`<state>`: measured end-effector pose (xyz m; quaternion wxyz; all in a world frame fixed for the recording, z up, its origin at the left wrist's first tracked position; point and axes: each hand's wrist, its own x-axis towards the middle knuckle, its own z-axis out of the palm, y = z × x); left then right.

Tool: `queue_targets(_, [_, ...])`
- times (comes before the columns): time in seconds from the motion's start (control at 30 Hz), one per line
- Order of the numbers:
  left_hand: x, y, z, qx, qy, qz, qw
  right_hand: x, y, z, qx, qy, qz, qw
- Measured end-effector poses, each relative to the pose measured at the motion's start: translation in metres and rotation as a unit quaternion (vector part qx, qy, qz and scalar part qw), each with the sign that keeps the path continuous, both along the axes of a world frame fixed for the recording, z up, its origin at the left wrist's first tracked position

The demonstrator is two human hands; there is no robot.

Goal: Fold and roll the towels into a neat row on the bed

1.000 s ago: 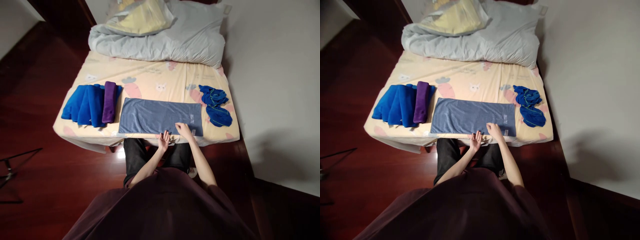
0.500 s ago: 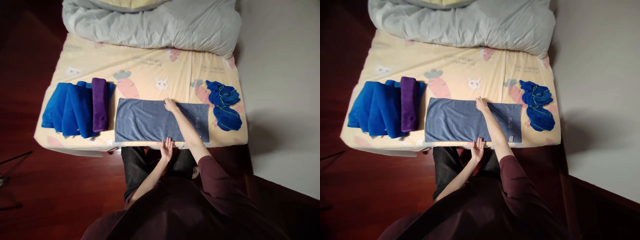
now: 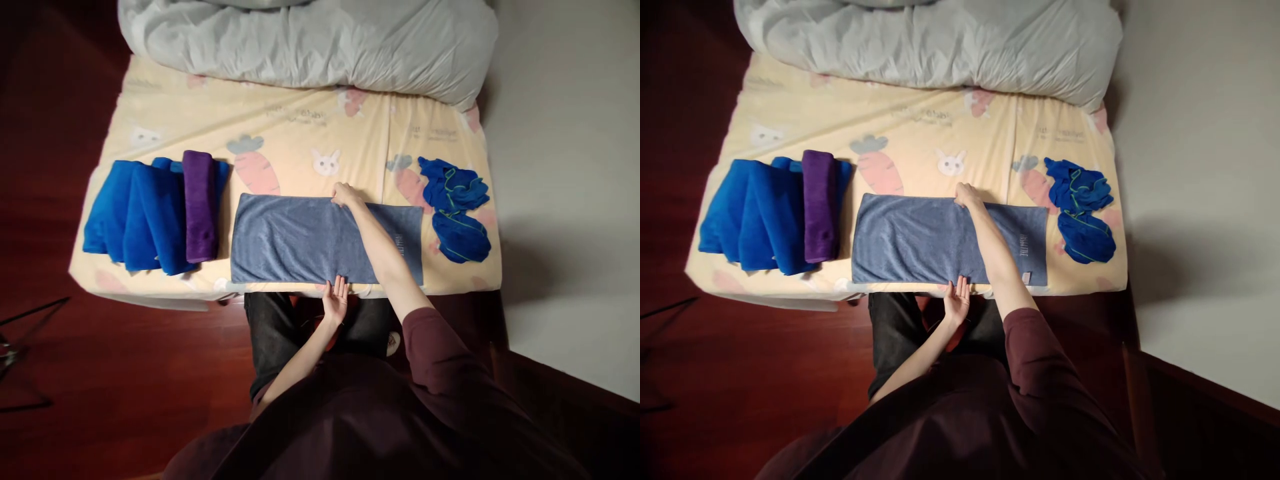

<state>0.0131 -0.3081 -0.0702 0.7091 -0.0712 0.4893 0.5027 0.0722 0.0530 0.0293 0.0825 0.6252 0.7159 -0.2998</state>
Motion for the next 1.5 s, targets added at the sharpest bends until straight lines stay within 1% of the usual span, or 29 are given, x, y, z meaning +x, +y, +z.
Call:
queue_targets(0.1, [0.0,0.001,0.007,-0.005,-0.019,0.02,1.0,0.002,-0.006,0.011,0.014,0.011,-0.016,1.0])
queue_targets(0.27, [-0.002,-0.002,0.021,-0.012,0.015,0.006,1.0,0.007,-0.013,0.021,0.065,0.024,-0.034,0.997])
queue_targets(0.37, [-0.005,-0.007,0.031,-0.014,-0.018,0.043,0.999,0.013,-0.014,0.03,0.082,0.034,-0.041,0.995])
queue_targets(0.47, [-0.009,-0.013,0.044,-0.027,-0.049,0.067,0.996,0.017,-0.02,0.043,0.097,0.062,-0.042,0.992])
queue_targets(0.6, [-0.024,-0.023,0.068,-0.025,-0.064,0.085,0.994,0.02,-0.032,0.068,0.139,0.127,-0.055,0.981])
queue_targets(0.67, [-0.037,-0.025,0.081,-0.015,-0.063,0.108,0.992,0.021,-0.038,0.082,0.156,0.19,-0.076,0.966])
queue_targets(0.73, [-0.056,-0.023,0.094,0.008,-0.052,0.132,0.99,0.022,-0.045,0.098,0.17,0.28,-0.1,0.94])
queue_targets(0.8, [-0.08,-0.015,0.109,0.045,-0.021,0.141,0.989,0.025,-0.052,0.115,0.174,0.379,-0.119,0.901])
queue_targets(0.9, [-0.124,0.008,0.136,0.125,0.071,0.127,0.981,0.034,-0.066,0.142,0.167,0.495,-0.131,0.843])
queue_targets(0.97, [-0.156,0.028,0.159,0.206,0.152,0.104,0.961,0.043,-0.076,0.161,0.172,0.54,-0.134,0.813])
queue_targets(1.03, [-0.187,0.05,0.186,0.283,0.239,0.077,0.926,0.053,-0.087,0.18,0.18,0.565,-0.131,0.795])
queue_targets(1.1, [-0.214,0.074,0.215,0.343,0.329,0.057,0.878,0.063,-0.098,0.199,0.193,0.579,-0.122,0.782])
queue_targets(1.17, [-0.237,0.097,0.245,0.376,0.414,0.043,0.828,0.071,-0.11,0.216,0.218,0.587,-0.108,0.772])
queue_targets(1.23, [-0.254,0.12,0.272,0.403,0.487,0.052,0.773,0.077,-0.12,0.231,0.248,0.585,-0.099,0.766])
queue_targets(1.3, [-0.265,0.14,0.294,0.427,0.528,0.061,0.732,0.082,-0.13,0.242,0.27,0.581,-0.096,0.762])
queue_targets(1.37, [-0.27,0.156,0.311,0.445,0.54,0.055,0.712,0.085,-0.139,0.249,0.284,0.58,-0.102,0.756])
queue_targets(1.5, [-0.271,0.177,0.334,0.476,0.519,0.032,0.709,0.091,-0.156,0.257,0.306,0.579,-0.129,0.744])
